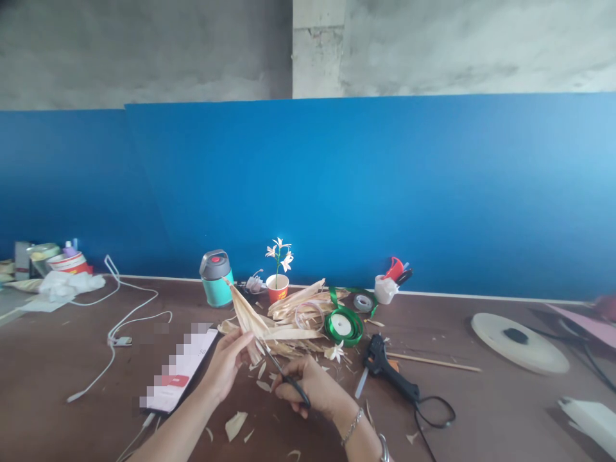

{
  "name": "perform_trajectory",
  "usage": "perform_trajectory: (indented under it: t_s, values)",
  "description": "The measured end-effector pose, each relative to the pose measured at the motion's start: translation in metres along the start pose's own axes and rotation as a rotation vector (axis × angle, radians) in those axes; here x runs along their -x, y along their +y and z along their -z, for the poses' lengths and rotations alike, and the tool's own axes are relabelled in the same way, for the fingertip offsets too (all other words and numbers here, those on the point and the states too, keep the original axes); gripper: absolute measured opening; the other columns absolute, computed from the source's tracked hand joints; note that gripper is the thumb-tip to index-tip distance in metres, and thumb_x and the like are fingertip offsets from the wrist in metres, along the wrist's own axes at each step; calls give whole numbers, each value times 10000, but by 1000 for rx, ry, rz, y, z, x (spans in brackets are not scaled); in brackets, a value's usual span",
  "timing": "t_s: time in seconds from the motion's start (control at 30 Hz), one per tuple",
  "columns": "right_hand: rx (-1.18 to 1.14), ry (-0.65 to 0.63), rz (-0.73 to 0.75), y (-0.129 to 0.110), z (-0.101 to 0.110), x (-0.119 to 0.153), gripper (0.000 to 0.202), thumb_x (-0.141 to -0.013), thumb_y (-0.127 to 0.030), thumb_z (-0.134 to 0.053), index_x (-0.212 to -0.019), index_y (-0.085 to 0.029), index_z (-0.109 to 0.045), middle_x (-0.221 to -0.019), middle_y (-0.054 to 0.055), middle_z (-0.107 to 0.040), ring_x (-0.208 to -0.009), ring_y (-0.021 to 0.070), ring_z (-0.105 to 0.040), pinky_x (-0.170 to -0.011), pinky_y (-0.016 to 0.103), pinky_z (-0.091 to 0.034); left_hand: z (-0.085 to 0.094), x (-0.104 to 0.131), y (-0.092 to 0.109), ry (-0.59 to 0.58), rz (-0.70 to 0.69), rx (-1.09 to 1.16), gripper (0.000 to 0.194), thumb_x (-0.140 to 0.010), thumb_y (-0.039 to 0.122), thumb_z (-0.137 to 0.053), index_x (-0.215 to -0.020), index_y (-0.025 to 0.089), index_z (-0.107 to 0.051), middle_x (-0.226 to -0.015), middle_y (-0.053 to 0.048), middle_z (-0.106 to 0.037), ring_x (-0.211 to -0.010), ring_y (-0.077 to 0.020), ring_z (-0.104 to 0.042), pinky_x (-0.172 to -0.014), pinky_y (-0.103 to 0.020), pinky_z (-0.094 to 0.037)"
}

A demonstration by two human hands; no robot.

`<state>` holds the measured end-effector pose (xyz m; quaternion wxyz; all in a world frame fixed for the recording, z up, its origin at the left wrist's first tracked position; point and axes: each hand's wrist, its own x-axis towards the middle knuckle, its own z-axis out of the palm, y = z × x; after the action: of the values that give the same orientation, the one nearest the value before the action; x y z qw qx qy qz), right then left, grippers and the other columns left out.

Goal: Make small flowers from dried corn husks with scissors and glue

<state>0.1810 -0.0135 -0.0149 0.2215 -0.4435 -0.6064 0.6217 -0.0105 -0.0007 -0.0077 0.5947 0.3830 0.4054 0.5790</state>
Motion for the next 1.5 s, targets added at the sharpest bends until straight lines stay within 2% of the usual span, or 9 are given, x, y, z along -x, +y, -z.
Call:
perform_trajectory:
  t_s: [0.33,0.57,0.8,1.0,1.3,1.5]
  values:
    - [79,6,8,-5,3,3,140,-686,-219,-632,-751,-120,-708,-403,-62,-493,-302,34,-382,-300,132,-278,2,-1,0,-17,33,2,248,-650,358,-739,-655,132,-636,-546,-20,-641,-471,-125,-563,-474,-220,-439]
    - [108,10,-6,0,5,2,173,-679,-229,-614,-779,-127,-712,-409,-66,-489,-311,34,-385,-303,129,-296,5,-2,2,-34,75,-7,253,-641,357,-744,-636,136,-622,-538,-23,-651,-481,-131,-581,-489,-226,-454]
    - [212,26,-41,-9,6,6,176,-668,-244,-595,-753,-132,-701,-422,-65,-479,-331,38,-393,-304,127,-310,10,-4,0,-62,118,-39,230,-643,340,-747,-696,132,-663,-570,-18,-665,-495,-130,-598,-503,-225,-463]
    - [254,37,-54,-9,7,5,177,-653,-221,-562,-737,-139,-695,-459,-53,-507,-349,49,-420,-303,131,-332,10,-6,-1,-35,134,-73,266,-609,360,-759,-696,122,-676,-571,-28,-669,-479,-122,-578,-488,-218,-451]
    - [246,46,-43,-4,8,2,153,-635,-200,-588,-728,-147,-697,-465,-52,-533,-361,61,-449,-318,140,-365,11,-7,-3,-34,73,-168,287,-659,411,-715,-698,132,-663,-592,-29,-681,-511,-139,-591,-488,-222,-452]
    - [169,36,-55,-11,11,7,152,-645,-217,-604,-747,-136,-683,-477,-51,-539,-372,57,-457,-327,141,-377,11,-8,-1,45,4,-230,286,-682,425,-674,-688,139,-670,-644,-33,-691,-570,-166,-621,-532,-243,-480]
